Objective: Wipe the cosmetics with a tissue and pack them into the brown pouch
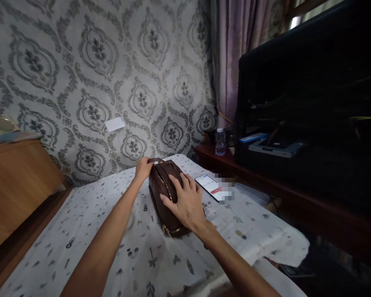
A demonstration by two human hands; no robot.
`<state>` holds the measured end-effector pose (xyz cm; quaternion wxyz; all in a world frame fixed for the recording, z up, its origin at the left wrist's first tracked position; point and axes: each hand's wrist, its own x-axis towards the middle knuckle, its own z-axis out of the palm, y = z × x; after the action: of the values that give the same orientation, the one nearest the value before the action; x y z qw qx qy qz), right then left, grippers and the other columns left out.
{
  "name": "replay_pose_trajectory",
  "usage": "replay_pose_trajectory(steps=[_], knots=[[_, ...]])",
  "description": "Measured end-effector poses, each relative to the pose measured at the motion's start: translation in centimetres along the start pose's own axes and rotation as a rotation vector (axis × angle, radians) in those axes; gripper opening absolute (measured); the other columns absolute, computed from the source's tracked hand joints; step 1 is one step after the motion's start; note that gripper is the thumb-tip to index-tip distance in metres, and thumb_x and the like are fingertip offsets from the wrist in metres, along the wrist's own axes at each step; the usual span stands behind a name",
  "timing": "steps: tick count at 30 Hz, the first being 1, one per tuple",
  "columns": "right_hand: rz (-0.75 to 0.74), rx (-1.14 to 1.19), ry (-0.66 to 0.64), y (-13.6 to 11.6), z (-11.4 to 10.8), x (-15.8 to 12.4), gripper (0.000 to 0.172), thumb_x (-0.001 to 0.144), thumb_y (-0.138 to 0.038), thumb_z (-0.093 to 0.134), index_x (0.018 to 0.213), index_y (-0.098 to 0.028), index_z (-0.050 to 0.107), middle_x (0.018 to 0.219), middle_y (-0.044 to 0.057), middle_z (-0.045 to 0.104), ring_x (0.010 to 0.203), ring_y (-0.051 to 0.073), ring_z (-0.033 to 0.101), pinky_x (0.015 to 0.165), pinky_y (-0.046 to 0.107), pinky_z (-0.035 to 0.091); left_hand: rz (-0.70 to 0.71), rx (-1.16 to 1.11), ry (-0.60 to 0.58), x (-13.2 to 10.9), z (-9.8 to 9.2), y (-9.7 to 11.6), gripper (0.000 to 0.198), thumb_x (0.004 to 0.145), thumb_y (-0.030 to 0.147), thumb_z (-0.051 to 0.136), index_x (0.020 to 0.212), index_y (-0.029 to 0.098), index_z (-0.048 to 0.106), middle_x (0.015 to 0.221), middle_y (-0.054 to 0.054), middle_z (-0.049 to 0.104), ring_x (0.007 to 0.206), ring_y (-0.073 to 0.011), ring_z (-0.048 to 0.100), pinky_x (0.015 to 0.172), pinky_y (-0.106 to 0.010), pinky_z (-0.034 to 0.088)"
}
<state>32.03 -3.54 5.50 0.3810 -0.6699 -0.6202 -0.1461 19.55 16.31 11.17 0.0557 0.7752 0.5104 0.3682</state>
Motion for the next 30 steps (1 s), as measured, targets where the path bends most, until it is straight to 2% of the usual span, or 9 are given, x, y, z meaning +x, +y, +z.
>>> replay_pose_trajectory(steps=[7, 16, 21, 24, 27, 30], knots=[[0.012, 0.002, 0.012, -0.3, 0.1, 0.0, 0.059, 0.084, -0.05, 0.063, 0.135, -0.022, 0.055, 0.14, 0.019, 0.053, 0.131, 0.037, 0.042, 0.097, 0.054, 0.038, -0.062, 0.056, 0.011, -0.2, 0.2, 1.0, 0.02, 0.083, 0.023, 0.057, 0.071, 0.014, 0.071, 0.072, -0.007, 0.068, 0.073, -0.0191, 0.059, 0.067, -0.028, 0.038], [0.006, -0.001, 0.05, -0.2, 0.3, -0.1, 0.061, 0.083, -0.055, 0.063, 0.135, -0.023, 0.055, 0.138, 0.018, 0.055, 0.13, 0.037, 0.043, 0.096, 0.054, 0.038, -0.018, 0.019, -0.032, -1.2, -0.3, 1.4, 0.025, 0.083, 0.023, 0.051, 0.07, 0.015, 0.071, 0.064, -0.003, 0.066, 0.068, -0.0171, 0.06, 0.06, -0.025, 0.04], [-0.008, 0.016, 0.088, 0.2, 0.8, -0.2, 0.074, 0.084, -0.06, 0.059, 0.142, -0.016, 0.045, 0.138, 0.019, 0.055, 0.13, 0.037, 0.044, 0.098, 0.053, 0.037, 0.036, 0.017, -0.042, -1.6, -0.8, 2.2, 0.023, 0.082, 0.025, 0.054, 0.066, 0.016, 0.068, 0.063, -0.004, 0.065, 0.068, -0.0193, 0.061, 0.064, -0.028, 0.042], [-0.033, 0.031, 0.111, 0.6, 1.2, -0.3, 0.081, 0.085, -0.065, 0.054, 0.14, -0.007, 0.043, 0.138, 0.022, 0.055, 0.131, 0.036, 0.044, 0.101, 0.052, 0.035, 0.102, -0.002, -0.039, -1.6, -0.8, 3.3, 0.012, 0.079, 0.023, 0.06, 0.079, 0.017, 0.071, 0.079, -0.006, 0.071, 0.08, -0.0211, 0.063, 0.074, -0.03, 0.044], [-0.061, 0.034, 0.133, 1.1, 1.5, -0.5, 0.081, 0.086, -0.068, 0.051, 0.134, -0.004, 0.048, 0.137, 0.024, 0.056, 0.132, 0.036, 0.044, 0.103, 0.051, 0.035, 0.162, -0.05, -0.063, -1.5, -0.1, 4.5, 0.021, 0.076, 0.022, 0.066, 0.097, 0.02, 0.072, 0.093, -0.005, 0.073, 0.089, -0.0203, 0.063, 0.079, -0.029, 0.044], [-0.085, 0.037, 0.144, 1.7, 1.4, -0.7, 0.077, 0.086, -0.068, 0.051, 0.133, -0.006, 0.051, 0.137, 0.022, 0.056, 0.132, 0.034, 0.045, 0.103, 0.05, 0.036, 0.173, -0.094, -0.091, -1.2, 0.8, 5.4, 0.018, 0.078, 0.027, 0.066, 0.092, 0.02, 0.074, 0.085, -0.003, 0.073, 0.081, -0.019, 0.063, 0.074, -0.027, 0.044]])
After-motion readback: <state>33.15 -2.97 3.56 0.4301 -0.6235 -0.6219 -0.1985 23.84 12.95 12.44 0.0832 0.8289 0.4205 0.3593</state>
